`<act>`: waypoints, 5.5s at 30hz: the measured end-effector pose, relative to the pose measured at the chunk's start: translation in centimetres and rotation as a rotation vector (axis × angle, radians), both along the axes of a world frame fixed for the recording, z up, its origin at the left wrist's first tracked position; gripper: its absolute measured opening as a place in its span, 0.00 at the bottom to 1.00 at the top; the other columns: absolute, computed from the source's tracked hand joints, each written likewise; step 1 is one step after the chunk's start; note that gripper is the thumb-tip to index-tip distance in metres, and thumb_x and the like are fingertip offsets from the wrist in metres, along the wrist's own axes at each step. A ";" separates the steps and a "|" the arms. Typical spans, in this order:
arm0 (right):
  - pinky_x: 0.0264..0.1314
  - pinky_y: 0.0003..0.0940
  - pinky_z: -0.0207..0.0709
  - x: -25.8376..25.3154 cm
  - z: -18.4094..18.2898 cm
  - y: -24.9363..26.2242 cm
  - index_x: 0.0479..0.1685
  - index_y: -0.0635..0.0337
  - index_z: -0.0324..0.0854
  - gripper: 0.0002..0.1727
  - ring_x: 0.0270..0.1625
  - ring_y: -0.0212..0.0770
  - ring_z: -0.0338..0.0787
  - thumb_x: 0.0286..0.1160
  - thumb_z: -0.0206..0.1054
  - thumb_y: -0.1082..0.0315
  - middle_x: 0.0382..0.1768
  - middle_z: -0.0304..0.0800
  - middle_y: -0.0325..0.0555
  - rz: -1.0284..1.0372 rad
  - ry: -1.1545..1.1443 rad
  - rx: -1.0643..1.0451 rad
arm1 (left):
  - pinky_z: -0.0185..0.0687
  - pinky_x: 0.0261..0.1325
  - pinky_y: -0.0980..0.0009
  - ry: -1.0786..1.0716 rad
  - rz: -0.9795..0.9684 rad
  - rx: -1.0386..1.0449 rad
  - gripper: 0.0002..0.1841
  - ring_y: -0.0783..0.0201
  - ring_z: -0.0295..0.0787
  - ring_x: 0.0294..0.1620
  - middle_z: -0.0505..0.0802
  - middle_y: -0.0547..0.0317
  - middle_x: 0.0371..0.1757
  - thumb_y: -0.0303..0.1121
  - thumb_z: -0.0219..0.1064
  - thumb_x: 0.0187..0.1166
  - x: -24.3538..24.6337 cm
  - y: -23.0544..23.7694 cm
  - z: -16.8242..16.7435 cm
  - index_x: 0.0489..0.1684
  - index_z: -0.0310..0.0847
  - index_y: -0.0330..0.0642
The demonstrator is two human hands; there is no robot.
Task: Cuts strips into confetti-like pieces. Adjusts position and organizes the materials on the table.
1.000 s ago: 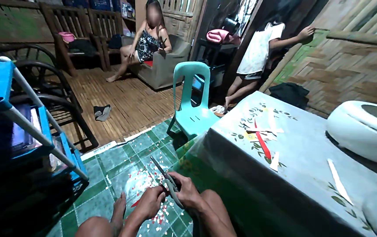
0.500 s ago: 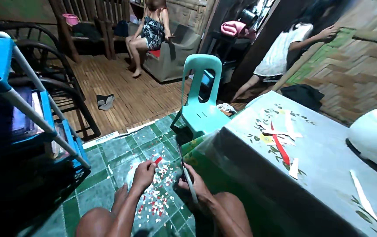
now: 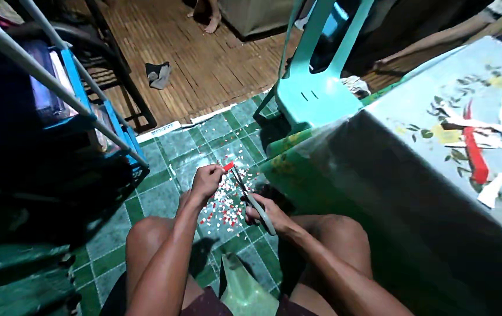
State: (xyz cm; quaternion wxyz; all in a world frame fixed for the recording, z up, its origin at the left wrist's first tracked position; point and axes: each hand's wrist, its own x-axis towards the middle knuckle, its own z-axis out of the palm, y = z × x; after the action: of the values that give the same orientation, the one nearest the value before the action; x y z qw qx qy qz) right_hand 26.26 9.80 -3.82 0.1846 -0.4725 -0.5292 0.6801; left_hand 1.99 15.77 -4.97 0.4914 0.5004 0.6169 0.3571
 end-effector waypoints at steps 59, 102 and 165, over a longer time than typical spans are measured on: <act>0.29 0.37 0.87 1.7 0.3 -0.2 0.66 0.59 0.79 0.31 0.22 0.37 0.87 0.75 0.71 0.43 0.26 0.88 0.42 -0.101 -0.090 0.184 | 0.77 0.37 0.64 -0.002 -0.125 -0.080 0.12 0.67 0.80 0.29 0.91 0.60 0.34 0.38 0.62 0.88 4.4 0.6 0.8 0.44 0.91 0.43; 0.26 0.35 0.85 0.9 0.7 0.0 0.64 0.58 0.81 0.30 0.21 0.37 0.86 0.75 0.71 0.44 0.24 0.87 0.41 -0.093 -0.098 0.148 | 0.80 0.34 0.71 -0.068 -0.115 -0.079 0.07 0.70 0.80 0.25 0.90 0.60 0.32 0.32 0.67 0.84 2.3 0.4 1.1 0.46 0.90 0.40; 0.22 0.35 0.84 0.7 0.9 -0.2 0.60 0.57 0.84 0.30 0.17 0.36 0.84 0.72 0.74 0.41 0.22 0.86 0.41 -0.078 -0.097 0.151 | 0.89 0.40 0.68 -0.284 -0.031 -0.109 0.13 0.62 0.91 0.32 0.93 0.50 0.37 0.20 0.76 0.70 2.6 -0.1 2.0 0.50 0.82 0.33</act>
State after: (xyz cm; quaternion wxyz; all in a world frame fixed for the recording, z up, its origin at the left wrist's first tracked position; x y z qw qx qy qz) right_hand 26.98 9.65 -2.89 0.2202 -0.5100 -0.5683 0.6070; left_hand 4.56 15.67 -2.95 0.6056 0.4270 0.5517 0.3829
